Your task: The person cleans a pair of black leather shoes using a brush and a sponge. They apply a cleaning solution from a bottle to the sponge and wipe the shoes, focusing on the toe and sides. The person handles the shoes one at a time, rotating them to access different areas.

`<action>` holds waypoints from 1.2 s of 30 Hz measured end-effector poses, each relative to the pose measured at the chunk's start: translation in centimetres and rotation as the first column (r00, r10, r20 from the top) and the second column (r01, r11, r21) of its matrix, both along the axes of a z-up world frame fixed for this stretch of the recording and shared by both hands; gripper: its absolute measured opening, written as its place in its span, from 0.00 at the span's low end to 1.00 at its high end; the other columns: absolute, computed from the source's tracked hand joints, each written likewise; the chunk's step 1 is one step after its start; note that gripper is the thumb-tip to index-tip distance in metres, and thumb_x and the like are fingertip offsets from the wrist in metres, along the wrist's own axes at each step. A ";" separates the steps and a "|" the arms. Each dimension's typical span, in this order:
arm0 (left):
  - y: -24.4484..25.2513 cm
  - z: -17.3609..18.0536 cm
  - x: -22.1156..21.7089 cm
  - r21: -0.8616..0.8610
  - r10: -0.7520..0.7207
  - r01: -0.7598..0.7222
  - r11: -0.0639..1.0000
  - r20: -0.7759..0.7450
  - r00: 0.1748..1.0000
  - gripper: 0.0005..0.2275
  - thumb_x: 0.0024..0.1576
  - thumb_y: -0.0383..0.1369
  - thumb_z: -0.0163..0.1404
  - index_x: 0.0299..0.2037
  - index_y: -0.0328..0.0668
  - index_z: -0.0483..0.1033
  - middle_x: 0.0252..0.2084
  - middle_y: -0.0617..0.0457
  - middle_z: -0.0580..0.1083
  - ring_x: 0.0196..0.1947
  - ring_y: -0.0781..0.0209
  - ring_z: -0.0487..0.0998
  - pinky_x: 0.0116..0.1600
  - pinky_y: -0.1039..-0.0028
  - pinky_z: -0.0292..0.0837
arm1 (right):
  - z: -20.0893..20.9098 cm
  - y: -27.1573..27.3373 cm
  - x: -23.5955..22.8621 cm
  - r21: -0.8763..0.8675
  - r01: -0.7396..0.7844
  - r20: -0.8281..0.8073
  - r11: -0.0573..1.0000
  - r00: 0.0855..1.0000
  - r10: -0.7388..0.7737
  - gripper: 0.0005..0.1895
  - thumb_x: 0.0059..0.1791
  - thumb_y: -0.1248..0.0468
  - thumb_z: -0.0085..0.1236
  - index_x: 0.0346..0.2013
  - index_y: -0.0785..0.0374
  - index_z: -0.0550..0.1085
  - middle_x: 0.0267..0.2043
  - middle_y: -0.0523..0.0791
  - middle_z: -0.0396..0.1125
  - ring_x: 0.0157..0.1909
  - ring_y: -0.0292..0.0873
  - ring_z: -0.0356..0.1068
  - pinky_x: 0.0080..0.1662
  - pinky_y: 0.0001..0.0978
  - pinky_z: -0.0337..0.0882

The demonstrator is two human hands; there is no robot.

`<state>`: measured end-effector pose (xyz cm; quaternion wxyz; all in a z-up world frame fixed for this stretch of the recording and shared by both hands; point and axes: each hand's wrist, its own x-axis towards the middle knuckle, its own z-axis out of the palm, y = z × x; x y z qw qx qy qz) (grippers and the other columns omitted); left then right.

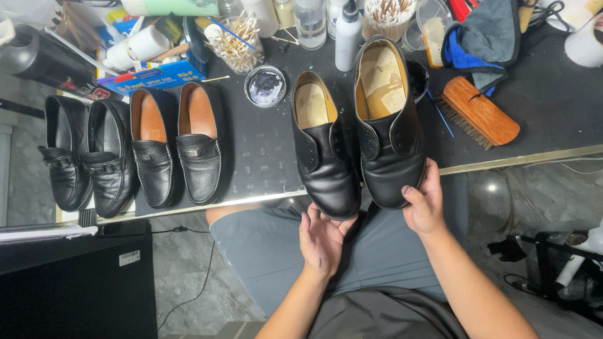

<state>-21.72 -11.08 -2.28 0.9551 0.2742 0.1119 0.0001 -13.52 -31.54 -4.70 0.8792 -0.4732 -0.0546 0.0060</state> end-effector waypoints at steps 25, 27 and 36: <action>5.4 4.2 3.5 0.823 -0.528 -0.530 -0.206 0.362 0.768 0.24 0.54 0.44 0.57 0.58 0.41 0.74 0.65 0.54 0.74 0.73 0.48 0.65 0.76 0.40 0.38 | -0.7 -4.9 0.6 0.082 0.016 0.017 0.997 1.000 -0.017 0.37 0.44 0.67 0.56 0.67 0.65 0.57 0.66 0.51 0.62 0.69 0.48 0.64 0.72 0.44 0.64; 4.9 3.9 2.6 0.834 -0.568 -0.532 -0.148 0.368 0.736 0.25 0.54 0.44 0.58 0.59 0.41 0.73 0.65 0.54 0.74 0.73 0.49 0.66 0.77 0.41 0.38 | -0.7 -5.0 0.5 0.086 0.011 0.009 0.996 1.000 -0.012 0.37 0.44 0.67 0.56 0.67 0.65 0.57 0.66 0.51 0.62 0.69 0.48 0.64 0.72 0.45 0.64; 2.6 2.8 2.6 0.894 -0.260 -0.423 -0.150 0.377 0.889 0.30 0.51 0.43 0.57 0.62 0.39 0.64 0.65 0.53 0.74 0.74 0.40 0.60 0.75 0.39 0.29 | -1.7 -5.4 0.8 0.083 -0.002 -0.004 0.997 1.000 0.002 0.37 0.44 0.68 0.54 0.67 0.65 0.58 0.62 0.52 0.62 0.68 0.49 0.65 0.71 0.47 0.64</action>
